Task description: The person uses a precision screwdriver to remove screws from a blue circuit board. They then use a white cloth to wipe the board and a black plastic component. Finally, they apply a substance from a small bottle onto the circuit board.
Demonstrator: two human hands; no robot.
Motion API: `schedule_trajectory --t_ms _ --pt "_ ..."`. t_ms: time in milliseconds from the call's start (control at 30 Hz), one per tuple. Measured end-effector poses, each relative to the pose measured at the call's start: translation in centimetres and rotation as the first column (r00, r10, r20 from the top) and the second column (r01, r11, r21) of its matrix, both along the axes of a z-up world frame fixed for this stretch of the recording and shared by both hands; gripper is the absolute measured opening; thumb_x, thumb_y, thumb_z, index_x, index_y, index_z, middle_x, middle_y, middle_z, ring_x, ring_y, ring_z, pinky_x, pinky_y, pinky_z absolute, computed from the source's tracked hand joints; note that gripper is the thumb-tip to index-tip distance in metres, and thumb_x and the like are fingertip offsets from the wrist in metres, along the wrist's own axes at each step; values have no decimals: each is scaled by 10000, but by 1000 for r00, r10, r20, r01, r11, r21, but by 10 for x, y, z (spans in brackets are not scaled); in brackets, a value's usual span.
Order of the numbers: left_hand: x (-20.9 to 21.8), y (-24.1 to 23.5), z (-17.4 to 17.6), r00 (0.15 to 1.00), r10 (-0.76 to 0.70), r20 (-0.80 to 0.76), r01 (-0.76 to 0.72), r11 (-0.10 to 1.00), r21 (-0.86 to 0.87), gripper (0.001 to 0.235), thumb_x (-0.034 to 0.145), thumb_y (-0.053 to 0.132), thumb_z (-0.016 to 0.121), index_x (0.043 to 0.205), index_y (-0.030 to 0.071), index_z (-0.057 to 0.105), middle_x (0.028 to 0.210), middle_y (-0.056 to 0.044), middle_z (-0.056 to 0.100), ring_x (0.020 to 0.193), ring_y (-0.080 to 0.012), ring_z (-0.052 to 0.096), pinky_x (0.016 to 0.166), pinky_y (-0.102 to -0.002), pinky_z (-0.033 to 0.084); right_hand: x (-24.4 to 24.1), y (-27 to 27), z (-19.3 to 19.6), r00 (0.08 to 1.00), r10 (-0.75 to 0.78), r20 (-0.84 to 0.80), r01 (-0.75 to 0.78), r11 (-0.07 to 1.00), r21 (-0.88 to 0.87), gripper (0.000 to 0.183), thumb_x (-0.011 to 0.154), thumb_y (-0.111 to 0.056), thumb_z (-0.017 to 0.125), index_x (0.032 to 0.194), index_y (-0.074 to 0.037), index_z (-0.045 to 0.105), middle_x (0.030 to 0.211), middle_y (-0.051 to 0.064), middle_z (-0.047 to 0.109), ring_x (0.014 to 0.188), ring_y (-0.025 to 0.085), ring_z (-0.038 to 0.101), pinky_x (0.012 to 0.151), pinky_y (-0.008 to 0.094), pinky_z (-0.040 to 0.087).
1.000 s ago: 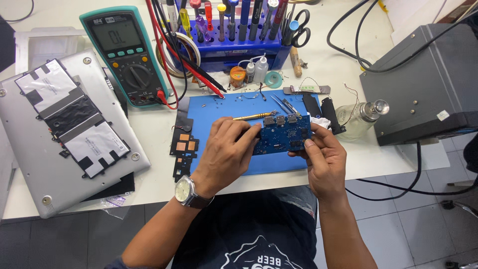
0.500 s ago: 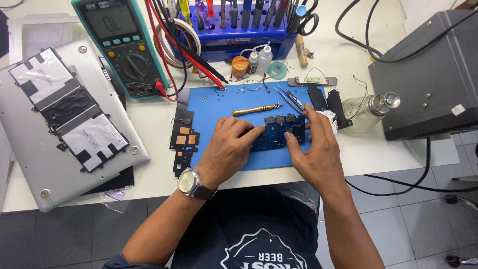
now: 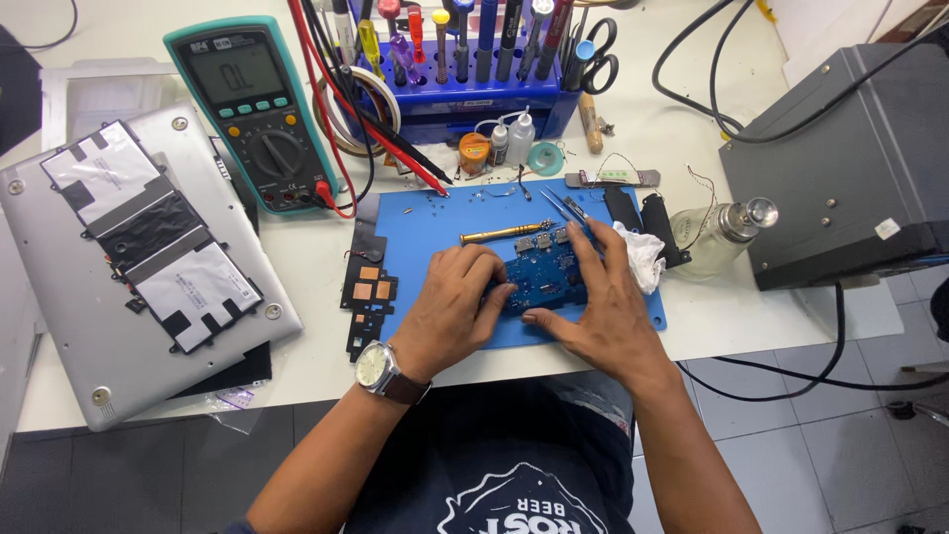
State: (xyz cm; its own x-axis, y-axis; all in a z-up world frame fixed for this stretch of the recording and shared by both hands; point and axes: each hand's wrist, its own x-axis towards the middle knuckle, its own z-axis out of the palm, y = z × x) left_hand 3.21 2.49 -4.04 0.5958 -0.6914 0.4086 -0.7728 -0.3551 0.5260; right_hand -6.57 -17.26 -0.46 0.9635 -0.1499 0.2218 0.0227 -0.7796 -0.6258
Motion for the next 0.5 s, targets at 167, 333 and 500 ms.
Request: schedule_trajectory --t_ms 167,333,500 --pt "0 0 0 999 -17 37 18 1000 -12 242 935 281 738 970 132 551 1012 -36 571 952 -263 627 961 -443 471 2 -11 -1 992 -46 -113 36 995 -91 1066 696 -510 926 1548 -60 469 1369 218 455 1295 511 543 1115 640 431" --pt "-5 3 13 981 87 171 -89 996 6 162 949 224 701 1028 118 607 960 -28 532 939 -253 622 976 -444 463 1 -9 7 981 -79 -177 51 987 -155 1008 664 -567 937 1463 -84 557 1294 156 463 1259 453 575 1067 579 486" --pt "-7 7 16 957 138 256 -151 988 33 216 927 112 613 1138 121 652 856 7 486 831 -213 569 915 -414 469 5 -5 8 969 -99 -225 56 980 -190 966 682 -546 931 1445 -70 579 1297 161 535 1259 411 595 1068 557 482"
